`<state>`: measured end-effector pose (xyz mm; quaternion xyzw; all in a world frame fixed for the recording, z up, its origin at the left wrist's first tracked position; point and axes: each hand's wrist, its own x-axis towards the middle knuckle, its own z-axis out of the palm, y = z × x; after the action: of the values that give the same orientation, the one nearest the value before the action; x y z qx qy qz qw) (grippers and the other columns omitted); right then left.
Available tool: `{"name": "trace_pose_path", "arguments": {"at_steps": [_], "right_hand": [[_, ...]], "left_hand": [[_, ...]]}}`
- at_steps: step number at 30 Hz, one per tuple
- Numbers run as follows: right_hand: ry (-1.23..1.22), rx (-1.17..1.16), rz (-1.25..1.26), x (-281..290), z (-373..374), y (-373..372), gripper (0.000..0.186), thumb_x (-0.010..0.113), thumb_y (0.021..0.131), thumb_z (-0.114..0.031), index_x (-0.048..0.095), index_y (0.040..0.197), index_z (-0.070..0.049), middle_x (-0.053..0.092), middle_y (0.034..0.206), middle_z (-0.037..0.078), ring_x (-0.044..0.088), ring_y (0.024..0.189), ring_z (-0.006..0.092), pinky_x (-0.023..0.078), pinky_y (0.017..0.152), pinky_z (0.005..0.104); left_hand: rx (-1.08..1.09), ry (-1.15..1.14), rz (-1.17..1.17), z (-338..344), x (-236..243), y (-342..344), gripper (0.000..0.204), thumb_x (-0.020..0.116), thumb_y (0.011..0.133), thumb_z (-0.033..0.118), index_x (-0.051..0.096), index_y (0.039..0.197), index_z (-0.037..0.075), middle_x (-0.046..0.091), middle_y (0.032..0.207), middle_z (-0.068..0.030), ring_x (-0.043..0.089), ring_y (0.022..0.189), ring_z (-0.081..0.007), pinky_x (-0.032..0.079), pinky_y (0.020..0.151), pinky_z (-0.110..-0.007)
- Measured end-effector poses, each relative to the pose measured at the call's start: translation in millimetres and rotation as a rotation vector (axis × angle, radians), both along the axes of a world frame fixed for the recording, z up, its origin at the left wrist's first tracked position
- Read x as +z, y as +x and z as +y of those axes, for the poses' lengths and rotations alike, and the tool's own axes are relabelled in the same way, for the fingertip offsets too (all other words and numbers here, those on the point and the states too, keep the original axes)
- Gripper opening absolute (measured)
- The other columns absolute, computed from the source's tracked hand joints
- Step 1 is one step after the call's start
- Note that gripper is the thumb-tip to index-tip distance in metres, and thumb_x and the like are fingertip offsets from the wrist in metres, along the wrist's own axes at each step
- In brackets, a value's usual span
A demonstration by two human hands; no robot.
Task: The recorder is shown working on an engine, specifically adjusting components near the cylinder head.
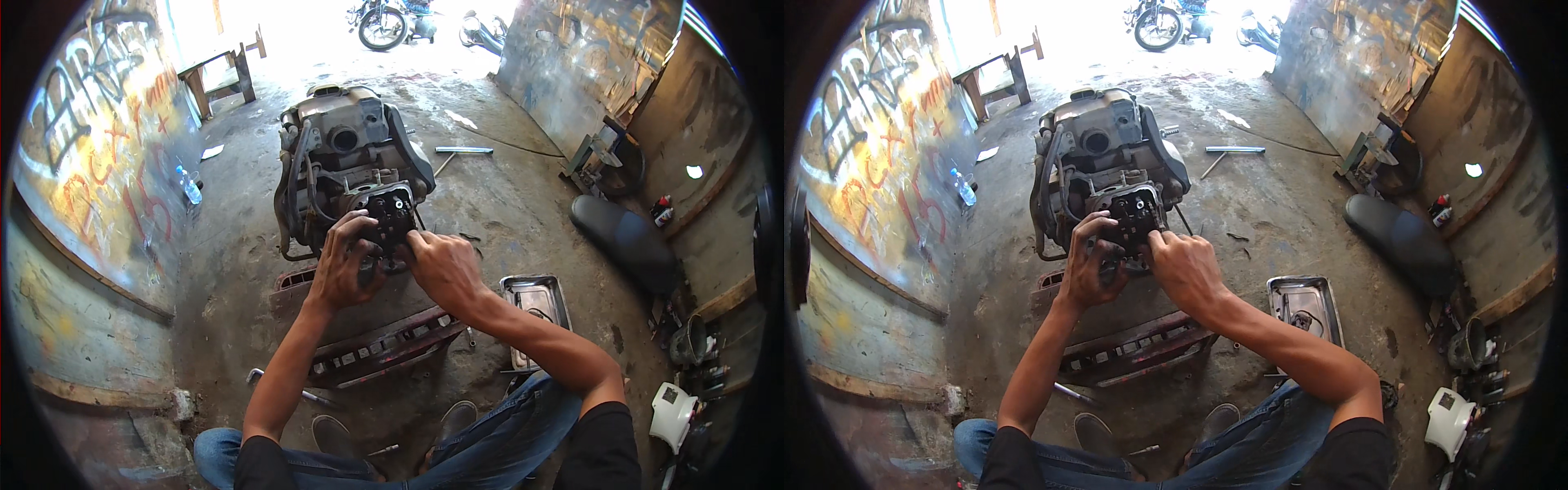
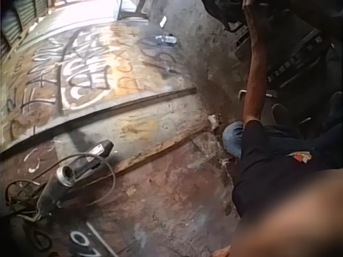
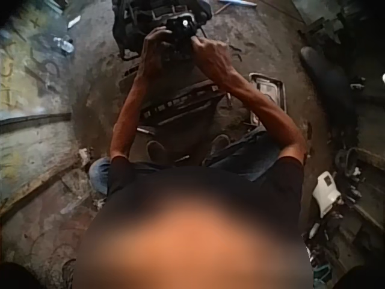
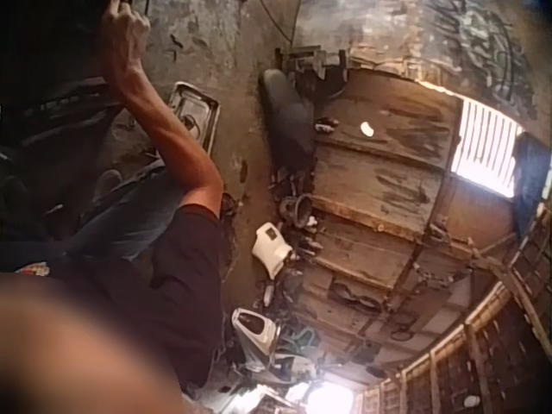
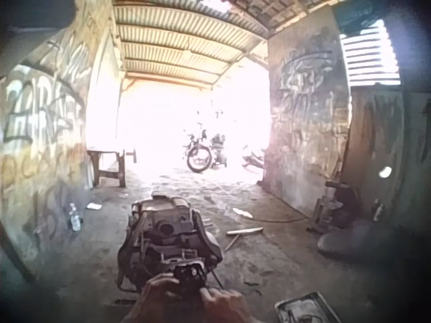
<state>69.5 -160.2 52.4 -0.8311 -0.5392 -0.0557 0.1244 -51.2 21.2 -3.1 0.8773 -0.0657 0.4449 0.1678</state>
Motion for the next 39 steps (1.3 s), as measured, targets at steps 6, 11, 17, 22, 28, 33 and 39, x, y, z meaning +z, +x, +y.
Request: {"name": "trace_pose_path", "arguments": {"at_steps": [6, 11, 17, 22, 28, 33, 39], "right_hand": [[0.252, 0.1, -0.089, 4, -2, -1, 0.021, 0.066, 0.097, -0.02, 0.063, 0.106, -0.002, 0.071, 0.095, 0.015, 0.074, 0.088, 0.0332, 0.057, 0.075, 0.046], [0.174, 0.119, -0.064, -8, -2, 5, 0.022, 0.065, 0.099, -0.021, 0.062, 0.109, -0.002, 0.071, 0.093, 0.016, 0.074, 0.086, 0.0337, 0.057, 0.075, 0.0463], [0.147, 0.089, 0.007, 12, -6, 0, 0.016, 0.064, 0.097, -0.015, 0.061, 0.106, -0.002, 0.071, 0.092, 0.016, 0.074, 0.082, 0.035, 0.058, 0.073, 0.0465], [0.116, 0.075, -0.025, -1, 0, 3, 0.017, 0.063, 0.099, -0.018, 0.06, 0.106, -0.002, 0.071, 0.091, 0.016, 0.074, 0.081, 0.0353, 0.058, 0.07, 0.0457], [0.194, 0.089, -0.076, 9, -2, 1, 0.015, 0.064, 0.098, -0.016, 0.061, 0.103, -0.002, 0.071, 0.089, 0.016, 0.075, 0.079, 0.0342, 0.058, 0.069, 0.0457], [0.074, 0.077, -0.011, 8, 0, 1, 0.016, 0.065, 0.099, -0.019, 0.062, 0.102, -0.003, 0.072, 0.089, 0.016, 0.075, 0.08, 0.0344, 0.058, 0.071, 0.0458], [0.094, 0.037, -0.056, 12, -3, -4, 0.02, 0.065, 0.101, -0.024, 0.063, 0.1, -0.004, 0.072, 0.086, 0.015, 0.075, 0.083, 0.0339, 0.059, 0.07, 0.0445]], "left_hand": [[-0.003, 0.001, -0.003, -1, -1, 0, 0.029, 0.077, 0.079, 0.014, 0.059, 0.101, 0.005, 0.052, 0.139, -0.0167, 0.05, 0.139, -0.0419, 0.045, 0.114, -0.055], [0.004, 0.0, -0.018, -3, -2, 1, 0.03, 0.076, 0.078, 0.012, 0.058, 0.101, 0.005, 0.052, 0.139, -0.0163, 0.05, 0.138, -0.0418, 0.045, 0.114, -0.055], [0.003, -0.016, -0.011, -2, -2, 0, 0.025, 0.074, 0.079, 0.013, 0.063, 0.1, 0.006, 0.052, 0.137, -0.0177, 0.052, 0.137, -0.043, 0.045, 0.112, -0.054], [0.007, 0.004, -0.027, -3, -1, 2, 0.029, 0.078, 0.078, 0.012, 0.06, 0.1, 0.005, 0.052, 0.139, -0.0159, 0.05, 0.139, -0.0414, 0.045, 0.114, -0.054], [0.011, -0.005, -0.009, -2, -1, -1, 0.028, 0.077, 0.079, 0.013, 0.06, 0.101, 0.005, 0.053, 0.139, -0.0164, 0.05, 0.139, -0.0416, 0.045, 0.114, -0.054], [0.001, -0.008, -0.04, -2, -3, 2, 0.029, 0.077, 0.08, 0.014, 0.06, 0.101, 0.005, 0.053, 0.139, -0.0166, 0.051, 0.138, -0.0418, 0.046, 0.113, -0.054], [0.005, -0.02, -0.021, -2, -3, 1, 0.028, 0.077, 0.08, 0.015, 0.061, 0.101, 0.005, 0.053, 0.139, -0.0163, 0.051, 0.138, -0.0417, 0.046, 0.114, -0.054]]}}
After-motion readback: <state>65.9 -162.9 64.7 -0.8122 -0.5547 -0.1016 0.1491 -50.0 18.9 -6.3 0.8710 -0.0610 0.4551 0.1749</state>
